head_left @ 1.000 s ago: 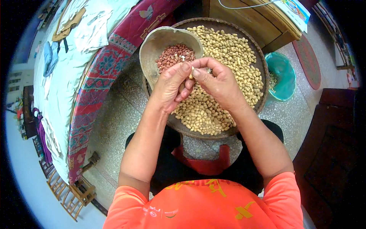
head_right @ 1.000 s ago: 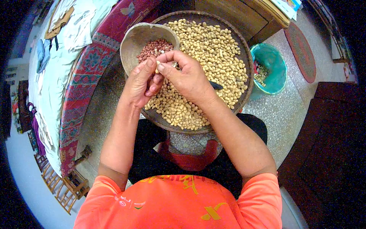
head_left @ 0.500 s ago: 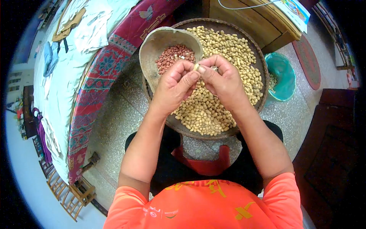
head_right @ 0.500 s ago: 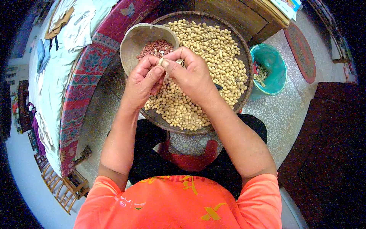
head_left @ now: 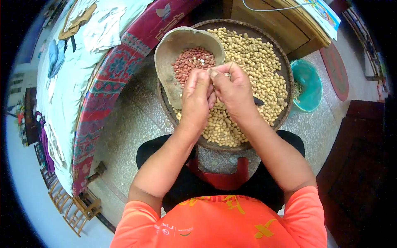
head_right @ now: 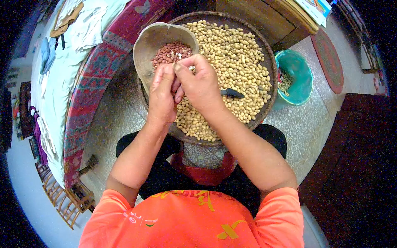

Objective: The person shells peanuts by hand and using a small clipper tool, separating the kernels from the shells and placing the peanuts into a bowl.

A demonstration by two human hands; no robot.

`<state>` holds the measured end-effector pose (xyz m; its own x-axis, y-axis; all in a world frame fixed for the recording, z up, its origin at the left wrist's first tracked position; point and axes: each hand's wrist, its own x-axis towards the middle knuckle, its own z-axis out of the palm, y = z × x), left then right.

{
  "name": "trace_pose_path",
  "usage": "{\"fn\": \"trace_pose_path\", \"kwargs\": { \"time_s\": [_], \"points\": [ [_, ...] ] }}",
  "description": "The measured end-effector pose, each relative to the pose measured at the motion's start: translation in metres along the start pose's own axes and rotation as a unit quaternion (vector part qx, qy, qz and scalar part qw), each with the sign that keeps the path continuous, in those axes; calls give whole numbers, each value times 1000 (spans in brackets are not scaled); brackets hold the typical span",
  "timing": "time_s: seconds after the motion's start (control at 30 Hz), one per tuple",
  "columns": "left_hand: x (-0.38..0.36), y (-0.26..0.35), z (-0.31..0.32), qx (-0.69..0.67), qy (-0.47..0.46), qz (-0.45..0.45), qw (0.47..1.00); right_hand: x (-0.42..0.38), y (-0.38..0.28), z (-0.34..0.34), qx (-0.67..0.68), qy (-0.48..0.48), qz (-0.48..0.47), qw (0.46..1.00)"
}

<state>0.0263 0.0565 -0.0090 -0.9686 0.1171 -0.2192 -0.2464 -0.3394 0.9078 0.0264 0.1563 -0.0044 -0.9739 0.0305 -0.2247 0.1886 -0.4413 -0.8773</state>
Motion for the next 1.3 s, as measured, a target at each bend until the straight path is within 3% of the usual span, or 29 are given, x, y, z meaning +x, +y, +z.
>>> {"fn": "trace_pose_path", "kwargs": {
  "time_s": [0.07,0.13,0.23,0.33,0.4,0.43,0.47,0.53,0.87,0.93,1.07,1.17,1.23,1.27,1.3],
  "points": [
    [0,2,-1,-73,67,-34,995,-1,9,5,-61,-21,-35,997],
    [2,4,-3,-56,61,-22,996,-1,14,8,-44,-22,-46,998],
    [7,10,-5,-35,54,-15,998,5,8,10,-47,-15,-32,998],
    [10,18,-9,-78,66,-45,994,9,-2,9,60,-36,44,997],
    [15,21,-18,-26,80,-10,996,17,7,7,-16,-5,-47,999],
    [16,24,-19,-10,82,3,997,23,10,4,-142,21,-94,985],
    [17,26,-21,-10,82,3,997,27,13,2,-142,21,-93,985],
    [19,28,-25,28,92,14,995,32,15,0,-310,45,-184,932],
    [21,23,-28,-29,83,-16,996,30,13,-3,-252,38,-147,956],
    [21,23,-28,-23,87,-13,996,24,4,2,-331,15,-185,925],
    [21,21,-27,-37,80,-17,996,36,16,-9,-340,59,-166,924],
    [19,26,-26,-43,78,-34,995,39,14,-9,-222,19,-114,968],
    [19,26,-26,-42,77,-34,996,34,7,-9,-44,16,11,999],
    [19,26,-26,-41,74,-34,996,33,6,-12,-44,16,11,999],
    [18,28,-25,-41,73,-34,996,32,5,-16,43,-6,73,996]
  ]
}}
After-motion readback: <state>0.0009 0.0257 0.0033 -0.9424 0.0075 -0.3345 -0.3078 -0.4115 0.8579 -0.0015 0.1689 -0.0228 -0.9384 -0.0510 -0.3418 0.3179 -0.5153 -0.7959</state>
